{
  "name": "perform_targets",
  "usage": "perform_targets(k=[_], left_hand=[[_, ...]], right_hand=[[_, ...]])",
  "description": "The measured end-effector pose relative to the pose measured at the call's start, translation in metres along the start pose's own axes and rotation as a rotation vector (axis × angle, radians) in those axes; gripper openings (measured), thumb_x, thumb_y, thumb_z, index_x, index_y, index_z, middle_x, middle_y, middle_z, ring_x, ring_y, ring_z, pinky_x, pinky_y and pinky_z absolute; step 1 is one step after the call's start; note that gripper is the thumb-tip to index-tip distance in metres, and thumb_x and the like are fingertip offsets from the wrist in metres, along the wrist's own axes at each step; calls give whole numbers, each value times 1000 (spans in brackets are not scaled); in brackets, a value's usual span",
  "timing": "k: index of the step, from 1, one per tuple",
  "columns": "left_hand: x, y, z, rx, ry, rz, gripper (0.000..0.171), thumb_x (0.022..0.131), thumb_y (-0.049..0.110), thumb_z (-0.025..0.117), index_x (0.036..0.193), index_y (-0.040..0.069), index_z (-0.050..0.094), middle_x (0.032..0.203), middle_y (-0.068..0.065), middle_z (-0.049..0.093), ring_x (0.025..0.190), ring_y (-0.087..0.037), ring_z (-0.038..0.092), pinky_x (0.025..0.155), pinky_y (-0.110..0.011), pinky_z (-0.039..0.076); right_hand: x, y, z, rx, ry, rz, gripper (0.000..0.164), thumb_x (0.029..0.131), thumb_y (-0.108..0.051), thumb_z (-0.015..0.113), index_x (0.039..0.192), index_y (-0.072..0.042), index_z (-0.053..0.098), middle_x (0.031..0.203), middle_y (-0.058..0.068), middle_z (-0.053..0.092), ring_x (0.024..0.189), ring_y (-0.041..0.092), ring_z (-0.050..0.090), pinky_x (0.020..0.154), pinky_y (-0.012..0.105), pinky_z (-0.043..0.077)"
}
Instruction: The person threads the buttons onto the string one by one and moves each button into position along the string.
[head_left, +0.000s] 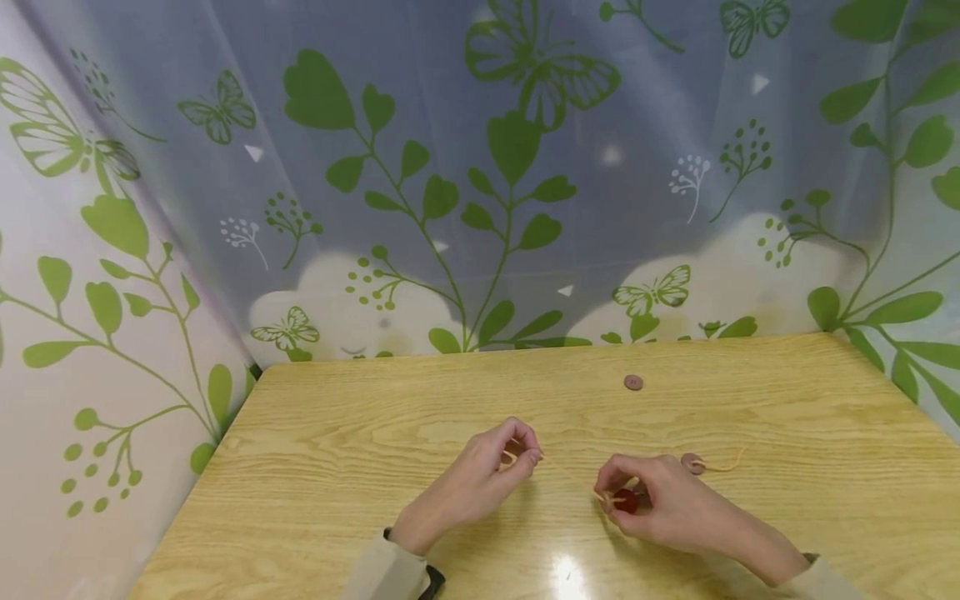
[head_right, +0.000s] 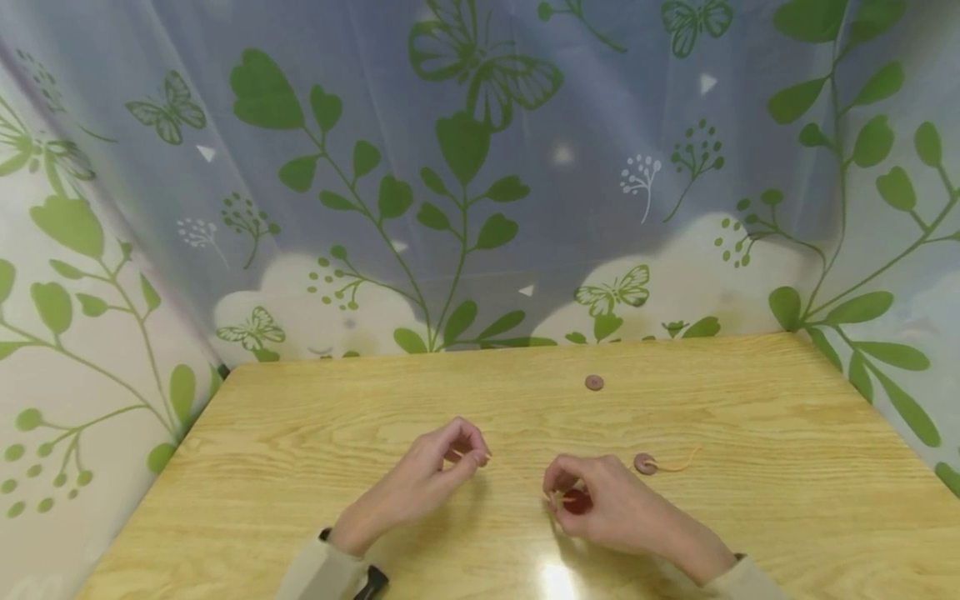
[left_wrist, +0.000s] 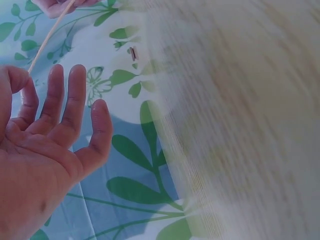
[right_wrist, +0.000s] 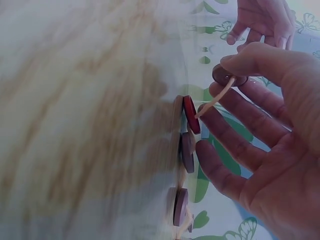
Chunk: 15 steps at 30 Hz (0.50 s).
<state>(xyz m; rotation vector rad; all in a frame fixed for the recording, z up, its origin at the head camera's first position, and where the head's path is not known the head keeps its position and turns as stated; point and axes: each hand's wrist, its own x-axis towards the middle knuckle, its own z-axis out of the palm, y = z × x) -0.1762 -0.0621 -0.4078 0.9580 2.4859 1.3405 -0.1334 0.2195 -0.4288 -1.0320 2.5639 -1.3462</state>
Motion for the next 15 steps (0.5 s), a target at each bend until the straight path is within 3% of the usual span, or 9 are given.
perform_targets(k=[15], left_hand=[[-2,-2,-2,-3,-18,2,8,107,23,52,107,17,57,109,-6,72,102,-7,66,91,-25,54]], right_hand=[[0,7,2,-140,-12,-46,26,85,2,75,101,-16,65,91,-7,71,81,-3,64,66,21,58]])
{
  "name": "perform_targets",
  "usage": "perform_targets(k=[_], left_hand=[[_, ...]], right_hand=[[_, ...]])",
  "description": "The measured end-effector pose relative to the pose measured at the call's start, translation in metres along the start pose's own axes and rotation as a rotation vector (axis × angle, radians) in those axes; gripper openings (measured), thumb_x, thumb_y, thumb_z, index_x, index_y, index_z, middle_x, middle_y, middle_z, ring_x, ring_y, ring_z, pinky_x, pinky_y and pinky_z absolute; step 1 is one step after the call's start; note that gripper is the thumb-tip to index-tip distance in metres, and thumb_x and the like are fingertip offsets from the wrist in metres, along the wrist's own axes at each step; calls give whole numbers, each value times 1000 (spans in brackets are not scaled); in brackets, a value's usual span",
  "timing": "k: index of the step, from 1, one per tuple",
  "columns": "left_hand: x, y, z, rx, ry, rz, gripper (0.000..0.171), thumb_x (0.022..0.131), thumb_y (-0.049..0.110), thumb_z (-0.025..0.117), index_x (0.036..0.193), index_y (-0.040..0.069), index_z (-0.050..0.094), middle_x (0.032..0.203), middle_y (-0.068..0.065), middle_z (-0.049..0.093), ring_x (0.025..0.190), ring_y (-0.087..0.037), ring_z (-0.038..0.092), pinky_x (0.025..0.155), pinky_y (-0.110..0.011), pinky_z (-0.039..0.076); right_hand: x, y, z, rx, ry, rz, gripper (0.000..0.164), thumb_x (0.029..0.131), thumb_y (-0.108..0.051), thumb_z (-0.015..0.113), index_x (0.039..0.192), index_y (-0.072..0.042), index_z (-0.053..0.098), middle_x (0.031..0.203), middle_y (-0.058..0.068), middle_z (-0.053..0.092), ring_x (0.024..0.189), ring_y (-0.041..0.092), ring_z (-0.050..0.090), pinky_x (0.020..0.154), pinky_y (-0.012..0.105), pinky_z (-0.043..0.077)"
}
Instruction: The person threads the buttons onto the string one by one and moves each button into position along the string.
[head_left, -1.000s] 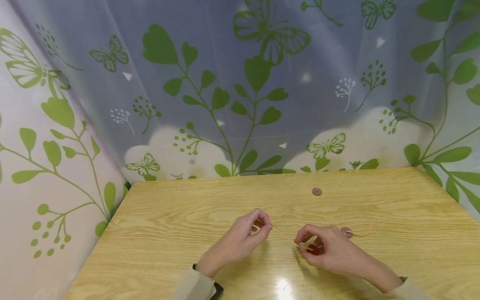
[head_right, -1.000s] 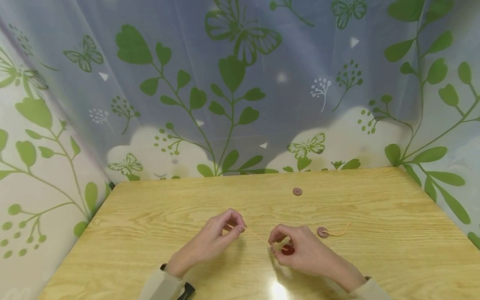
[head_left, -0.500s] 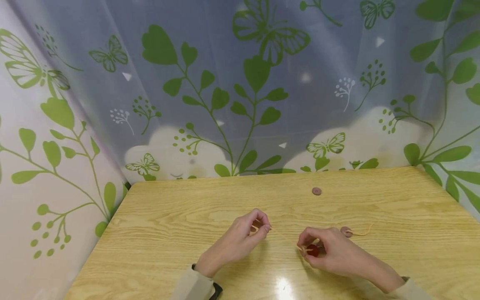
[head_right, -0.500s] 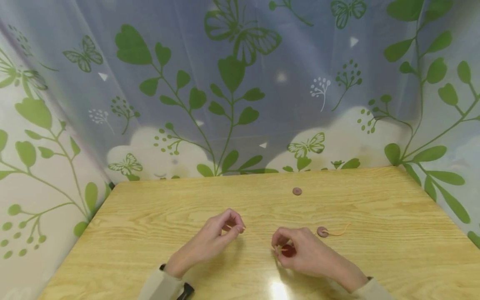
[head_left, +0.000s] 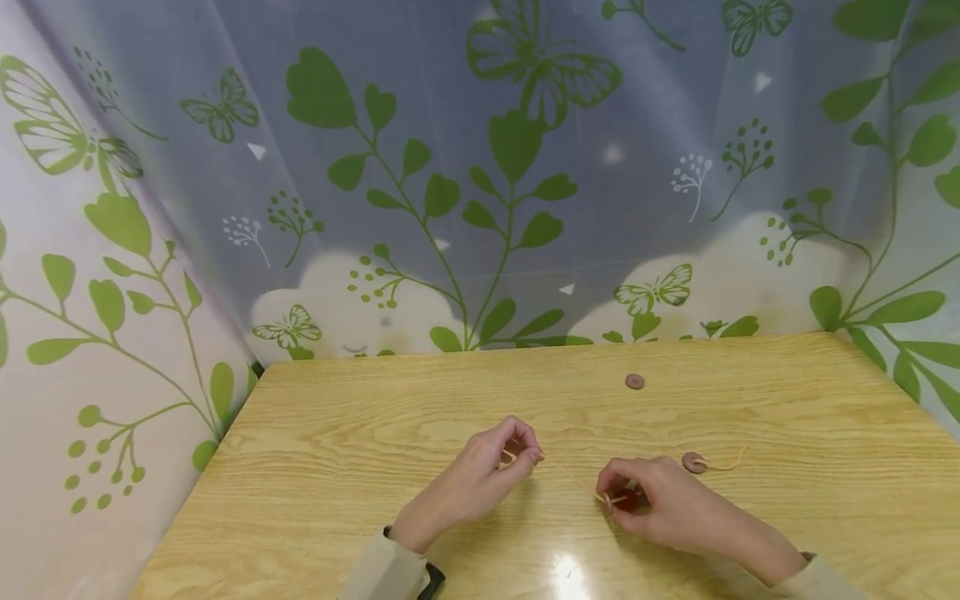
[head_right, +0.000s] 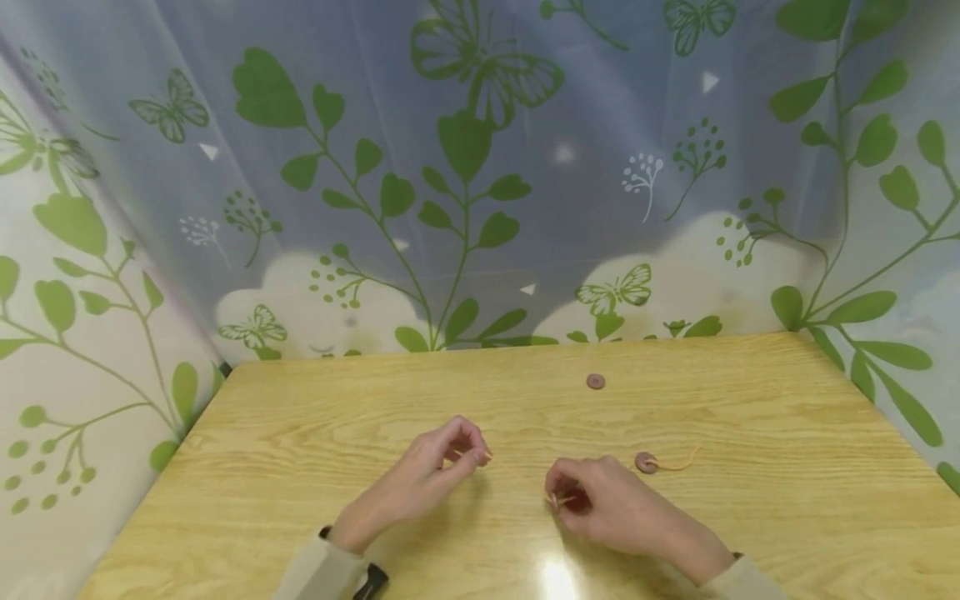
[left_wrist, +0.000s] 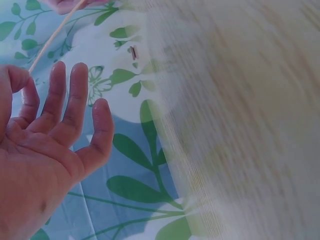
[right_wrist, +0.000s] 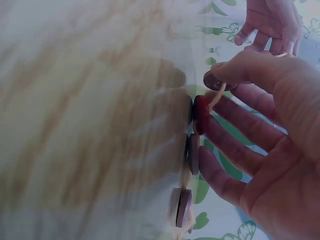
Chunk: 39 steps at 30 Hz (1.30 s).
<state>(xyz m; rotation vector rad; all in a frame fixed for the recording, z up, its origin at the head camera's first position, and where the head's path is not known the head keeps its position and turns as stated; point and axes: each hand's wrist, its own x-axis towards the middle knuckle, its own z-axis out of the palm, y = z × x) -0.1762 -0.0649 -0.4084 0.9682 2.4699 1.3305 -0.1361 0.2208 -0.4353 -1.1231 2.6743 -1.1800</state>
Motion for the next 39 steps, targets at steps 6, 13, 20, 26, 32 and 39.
perform_targets(k=[6,13,20,26,32,39], left_hand=[[0,0,0,-3,-1,-1,9,107,23,51,106,16,57,109,-7,72,102,-9,67,92,-25,54],[0,0,0,-4,4,-4,7,106,22,53,106,16,57,109,-7,72,100,-9,67,91,-25,54],[0,1,1,-6,-7,-8,9,107,23,51,106,17,57,108,-7,72,100,-6,66,91,-25,54],[0,1,2,-7,-21,4,8,106,21,51,108,16,57,108,-8,72,100,-6,66,91,-24,54],[1,1,2,-19,-30,-5,10,107,25,51,108,17,57,109,-9,72,101,-7,66,91,-24,55],[1,2,2,-28,-35,-10,10,106,23,51,108,16,58,109,-10,71,101,-9,67,89,-23,55]], right_hand=[[0,2,0,-39,16,-7,25,85,0,78,100,-17,67,93,-7,71,82,-2,64,66,21,57],[-1,3,0,-71,31,-32,26,84,1,79,102,-15,69,93,-7,70,79,-4,60,64,19,55],[0,3,-3,-63,9,-6,22,87,-2,76,108,-9,74,99,-1,72,83,-3,64,66,19,57],[1,0,-7,-98,-38,56,24,88,-5,75,112,-5,75,105,2,71,87,2,67,69,19,57],[-1,-1,-9,-180,-14,40,26,86,-4,75,112,-7,76,104,1,71,85,1,64,66,19,52],[-3,-1,-11,-184,21,30,26,84,0,76,108,-10,76,101,2,71,81,-2,60,63,19,50]])
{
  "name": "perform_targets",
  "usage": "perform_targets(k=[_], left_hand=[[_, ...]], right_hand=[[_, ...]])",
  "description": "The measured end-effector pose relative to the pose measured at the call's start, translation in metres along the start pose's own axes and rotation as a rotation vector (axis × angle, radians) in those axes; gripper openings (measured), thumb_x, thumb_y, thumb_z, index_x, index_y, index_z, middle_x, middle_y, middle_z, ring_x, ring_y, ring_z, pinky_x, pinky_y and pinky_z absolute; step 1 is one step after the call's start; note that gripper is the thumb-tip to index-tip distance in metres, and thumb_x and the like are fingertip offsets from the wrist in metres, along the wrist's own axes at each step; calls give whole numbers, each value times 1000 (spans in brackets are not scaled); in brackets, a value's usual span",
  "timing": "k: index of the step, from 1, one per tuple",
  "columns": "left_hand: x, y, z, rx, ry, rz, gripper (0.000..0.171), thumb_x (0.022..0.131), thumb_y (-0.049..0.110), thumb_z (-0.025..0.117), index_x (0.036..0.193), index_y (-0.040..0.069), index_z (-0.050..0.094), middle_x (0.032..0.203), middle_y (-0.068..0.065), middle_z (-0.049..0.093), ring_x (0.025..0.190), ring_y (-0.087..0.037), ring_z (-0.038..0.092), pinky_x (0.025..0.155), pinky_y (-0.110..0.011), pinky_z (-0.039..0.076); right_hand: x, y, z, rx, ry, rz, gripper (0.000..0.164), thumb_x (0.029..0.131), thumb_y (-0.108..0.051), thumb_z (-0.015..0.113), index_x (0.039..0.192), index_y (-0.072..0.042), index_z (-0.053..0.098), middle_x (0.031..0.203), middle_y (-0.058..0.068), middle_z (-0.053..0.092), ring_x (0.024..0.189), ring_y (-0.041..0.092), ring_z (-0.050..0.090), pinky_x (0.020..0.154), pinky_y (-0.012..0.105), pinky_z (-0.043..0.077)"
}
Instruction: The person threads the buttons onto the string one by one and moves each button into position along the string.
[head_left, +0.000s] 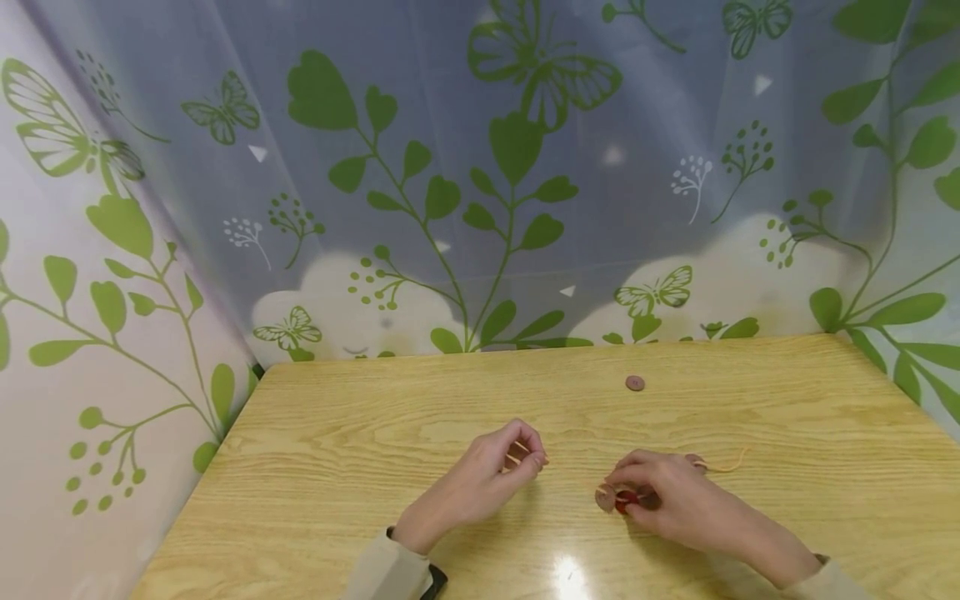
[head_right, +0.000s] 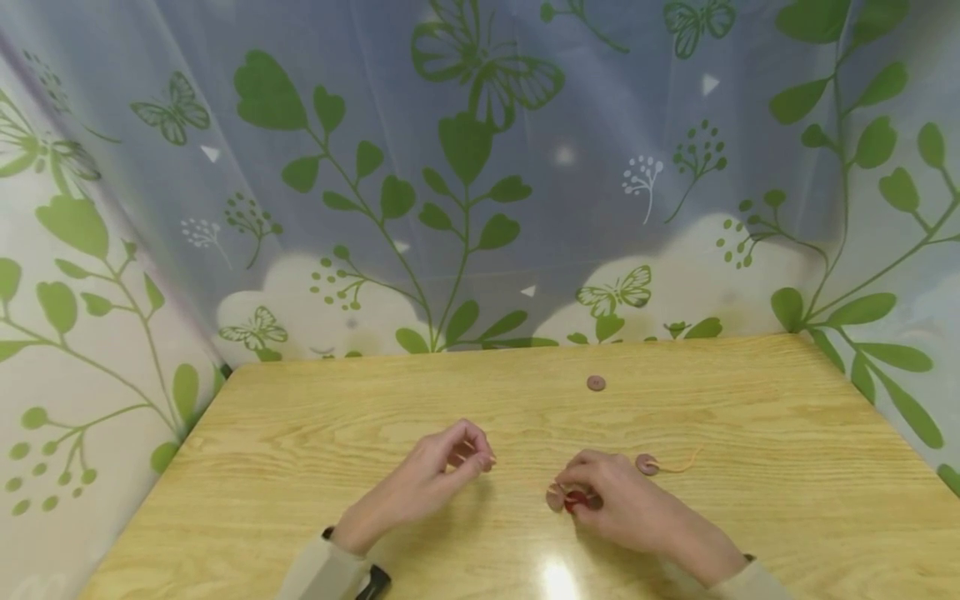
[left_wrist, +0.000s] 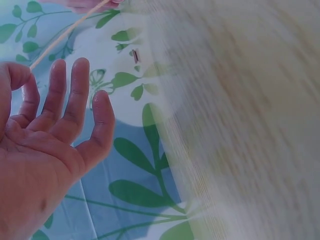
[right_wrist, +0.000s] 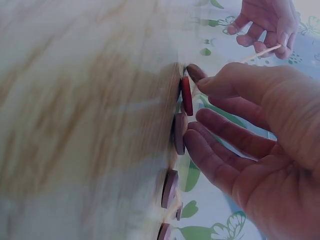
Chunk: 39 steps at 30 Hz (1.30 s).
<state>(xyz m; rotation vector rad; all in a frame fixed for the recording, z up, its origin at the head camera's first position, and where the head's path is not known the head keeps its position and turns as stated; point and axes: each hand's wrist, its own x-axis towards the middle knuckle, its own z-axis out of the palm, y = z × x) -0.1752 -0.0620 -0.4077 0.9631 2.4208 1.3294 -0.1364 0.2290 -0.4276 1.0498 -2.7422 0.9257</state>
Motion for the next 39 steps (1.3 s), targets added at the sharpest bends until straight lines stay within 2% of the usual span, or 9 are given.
perform_targets(k=[7,12,15,20,29,33,39], left_hand=[[1,2,2,-6,-8,13,10,106,23,52,108,16,58,109,-10,72,102,-13,67,89,-23,55],[1,2,3,-10,-13,3,10,106,24,52,107,16,58,109,-10,72,101,-13,67,89,-23,55],[1,2,3,-6,-10,-2,10,106,25,52,107,17,58,108,-9,72,100,-12,67,88,-22,55],[0,2,3,-1,3,-2,9,106,23,54,106,16,59,107,-9,71,101,-11,66,88,-21,54],[0,2,4,12,21,11,6,104,18,55,105,16,60,103,-2,69,98,-5,65,87,-22,55],[0,2,4,16,19,10,6,104,18,55,106,15,60,105,-4,69,97,-5,64,87,-23,56],[0,1,4,34,21,28,6,103,17,55,107,15,60,104,2,66,97,-4,63,85,-21,55]], right_hand=[[0,-1,-1,27,21,-8,20,88,-1,74,107,-8,75,101,4,72,77,-6,59,60,18,51],[2,-5,1,59,66,-11,15,93,-4,71,107,-8,74,100,3,73,67,-9,55,56,18,50],[4,-8,5,73,120,-37,14,93,-3,70,105,-10,74,98,3,74,66,-9,56,56,17,50],[9,-13,11,85,225,-96,19,89,1,73,104,-11,74,98,2,75,76,-4,66,60,17,56],[25,-21,19,81,371,-118,25,84,0,79,99,-20,74,94,-8,76,80,-2,67,68,25,58],[32,-25,21,113,386,-141,24,84,0,80,99,-18,75,93,-7,76,80,0,67,66,26,59],[39,-28,26,134,367,-151,20,85,-1,79,98,-15,76,93,-6,76,82,2,68,66,27,59]])
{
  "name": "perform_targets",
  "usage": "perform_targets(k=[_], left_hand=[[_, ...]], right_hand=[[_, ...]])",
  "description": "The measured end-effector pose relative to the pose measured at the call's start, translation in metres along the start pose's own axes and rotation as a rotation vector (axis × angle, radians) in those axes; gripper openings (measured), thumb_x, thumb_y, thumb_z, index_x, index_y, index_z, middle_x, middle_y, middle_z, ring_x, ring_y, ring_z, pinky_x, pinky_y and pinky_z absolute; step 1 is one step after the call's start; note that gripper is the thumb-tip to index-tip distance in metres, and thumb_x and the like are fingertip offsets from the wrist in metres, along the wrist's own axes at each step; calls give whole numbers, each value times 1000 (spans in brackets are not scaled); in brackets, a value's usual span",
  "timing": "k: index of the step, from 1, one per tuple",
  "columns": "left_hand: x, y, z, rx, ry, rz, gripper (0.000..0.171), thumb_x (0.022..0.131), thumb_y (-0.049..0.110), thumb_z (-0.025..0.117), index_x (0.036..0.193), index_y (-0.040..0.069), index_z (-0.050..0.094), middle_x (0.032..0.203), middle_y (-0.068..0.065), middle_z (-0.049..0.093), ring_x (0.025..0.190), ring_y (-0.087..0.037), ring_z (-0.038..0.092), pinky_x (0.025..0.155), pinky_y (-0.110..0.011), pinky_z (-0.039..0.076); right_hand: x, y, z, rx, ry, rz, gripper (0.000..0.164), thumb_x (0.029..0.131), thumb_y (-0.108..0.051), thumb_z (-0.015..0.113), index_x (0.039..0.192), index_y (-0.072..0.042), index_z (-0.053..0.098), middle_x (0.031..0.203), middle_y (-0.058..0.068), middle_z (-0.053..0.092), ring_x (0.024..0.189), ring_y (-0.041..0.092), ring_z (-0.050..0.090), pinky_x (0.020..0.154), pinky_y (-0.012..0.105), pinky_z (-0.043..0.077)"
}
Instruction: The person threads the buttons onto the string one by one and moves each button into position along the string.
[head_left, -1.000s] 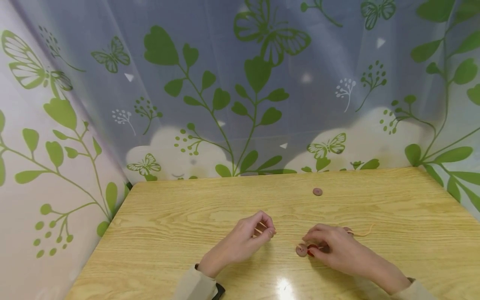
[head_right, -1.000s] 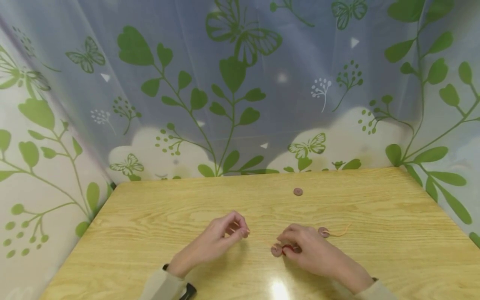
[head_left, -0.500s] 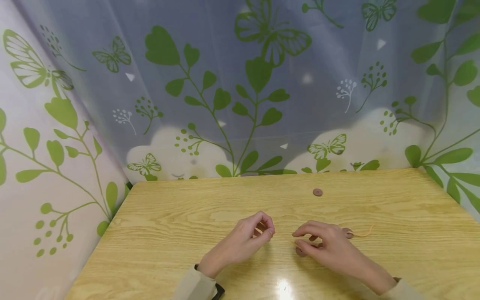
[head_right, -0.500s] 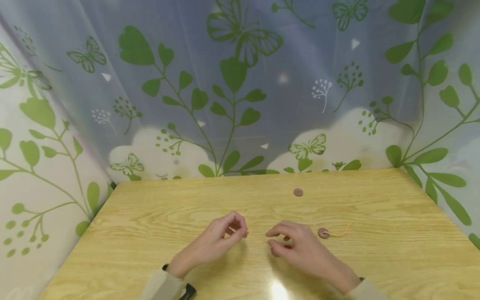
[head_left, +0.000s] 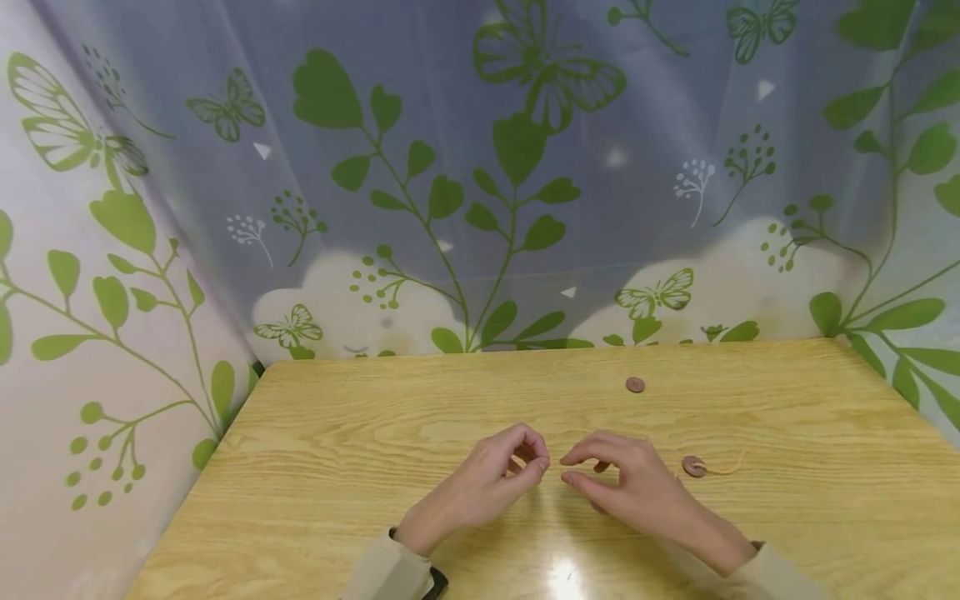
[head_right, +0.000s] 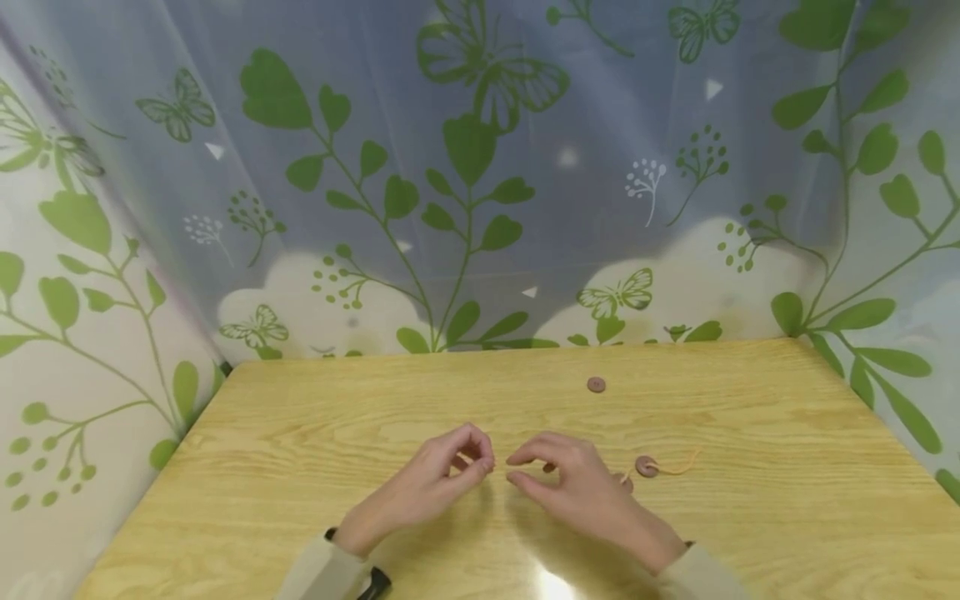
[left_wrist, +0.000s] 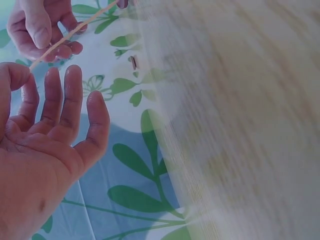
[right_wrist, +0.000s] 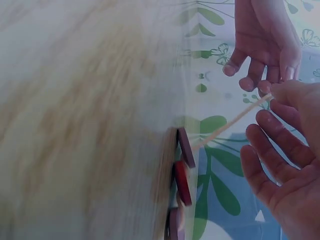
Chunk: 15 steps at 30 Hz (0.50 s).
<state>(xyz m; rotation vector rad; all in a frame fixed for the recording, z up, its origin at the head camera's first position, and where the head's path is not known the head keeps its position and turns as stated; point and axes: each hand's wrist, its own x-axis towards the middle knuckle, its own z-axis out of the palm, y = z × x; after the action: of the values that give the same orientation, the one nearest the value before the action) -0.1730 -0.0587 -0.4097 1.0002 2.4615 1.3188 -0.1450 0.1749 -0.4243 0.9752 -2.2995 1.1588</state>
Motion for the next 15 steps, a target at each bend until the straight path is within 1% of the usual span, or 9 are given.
perform_targets(k=[5,10,13,15], left_hand=[[0,0,0,-4,0,4,6,104,18,55,107,16,60,106,2,66,97,-4,63,85,-20,55],[1,0,1,-15,-7,-4,7,104,18,54,107,15,60,108,1,65,99,-7,64,84,-20,55],[1,-1,2,-31,-2,-27,8,104,19,54,107,15,60,109,1,65,100,-8,65,84,-20,55],[1,-2,3,-55,-3,-53,10,104,21,54,107,14,61,109,0,66,101,-10,65,84,-21,55]], right_hand=[[2,1,6,8,-17,8,18,86,-1,78,97,-15,76,94,-6,76,83,1,67,66,27,58],[3,3,9,-10,-10,-2,19,85,1,77,95,-15,75,92,-6,75,82,1,66,66,27,58],[3,2,8,-12,-11,32,22,87,2,75,94,-18,74,91,-7,75,83,0,66,68,27,59],[3,0,7,-6,-21,79,22,89,1,73,95,-20,73,91,-7,75,84,0,67,71,29,60]])
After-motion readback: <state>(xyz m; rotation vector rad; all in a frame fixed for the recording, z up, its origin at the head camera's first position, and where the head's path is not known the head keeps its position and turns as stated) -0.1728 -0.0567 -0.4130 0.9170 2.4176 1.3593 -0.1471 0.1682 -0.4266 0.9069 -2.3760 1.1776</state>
